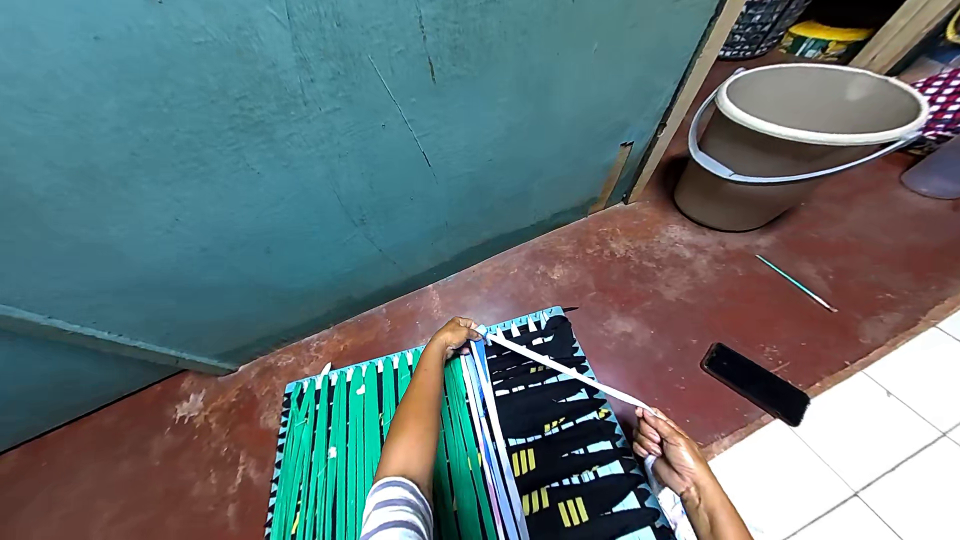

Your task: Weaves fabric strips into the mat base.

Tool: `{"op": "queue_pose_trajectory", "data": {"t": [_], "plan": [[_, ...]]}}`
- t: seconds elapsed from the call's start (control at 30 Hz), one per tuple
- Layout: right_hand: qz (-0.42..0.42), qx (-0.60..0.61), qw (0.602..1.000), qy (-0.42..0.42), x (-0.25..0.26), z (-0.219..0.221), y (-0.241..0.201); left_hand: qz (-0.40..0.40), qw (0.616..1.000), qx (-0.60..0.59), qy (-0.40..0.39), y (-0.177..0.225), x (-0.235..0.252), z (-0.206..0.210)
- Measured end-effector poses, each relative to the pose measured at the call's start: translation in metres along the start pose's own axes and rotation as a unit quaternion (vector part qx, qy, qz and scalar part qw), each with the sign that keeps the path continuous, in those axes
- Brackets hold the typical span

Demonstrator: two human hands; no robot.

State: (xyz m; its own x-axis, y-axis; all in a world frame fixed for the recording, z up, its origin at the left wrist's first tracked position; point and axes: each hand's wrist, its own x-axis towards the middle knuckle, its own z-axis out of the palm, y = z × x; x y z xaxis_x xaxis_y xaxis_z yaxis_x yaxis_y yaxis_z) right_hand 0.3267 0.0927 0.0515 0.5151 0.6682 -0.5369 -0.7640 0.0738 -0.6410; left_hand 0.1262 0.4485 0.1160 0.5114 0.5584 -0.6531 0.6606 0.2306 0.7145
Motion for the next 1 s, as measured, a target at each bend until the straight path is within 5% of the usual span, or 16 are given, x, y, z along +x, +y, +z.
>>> {"op": "queue_pose_trajectory", "data": {"t": [0.2, 0.53, 0.7, 1.0], "plan": [[0.0, 0.01, 1.0, 0.011, 0.002, 0.016, 0.001, 0.046, 0.97, -0.237, -0.032, -0.003, -0.013, 0.005], [-0.071, 0.024, 0.997, 0.028, 0.012, 0.013, -0.016, 0.08, 0.991, -0.013, -0.108, -0.01, -0.018, -0.018], [-0.079, 0.018, 0.997, 0.021, 0.009, 0.015, -0.021, 0.068, 0.989, 0.11, -0.072, 0.002, -0.017, -0.018], [-0.042, -0.001, 0.999, 0.02, 0.006, 0.017, -0.006, 0.049, 0.998, -0.025, 0.007, 0.005, -0.013, 0.0]]}}
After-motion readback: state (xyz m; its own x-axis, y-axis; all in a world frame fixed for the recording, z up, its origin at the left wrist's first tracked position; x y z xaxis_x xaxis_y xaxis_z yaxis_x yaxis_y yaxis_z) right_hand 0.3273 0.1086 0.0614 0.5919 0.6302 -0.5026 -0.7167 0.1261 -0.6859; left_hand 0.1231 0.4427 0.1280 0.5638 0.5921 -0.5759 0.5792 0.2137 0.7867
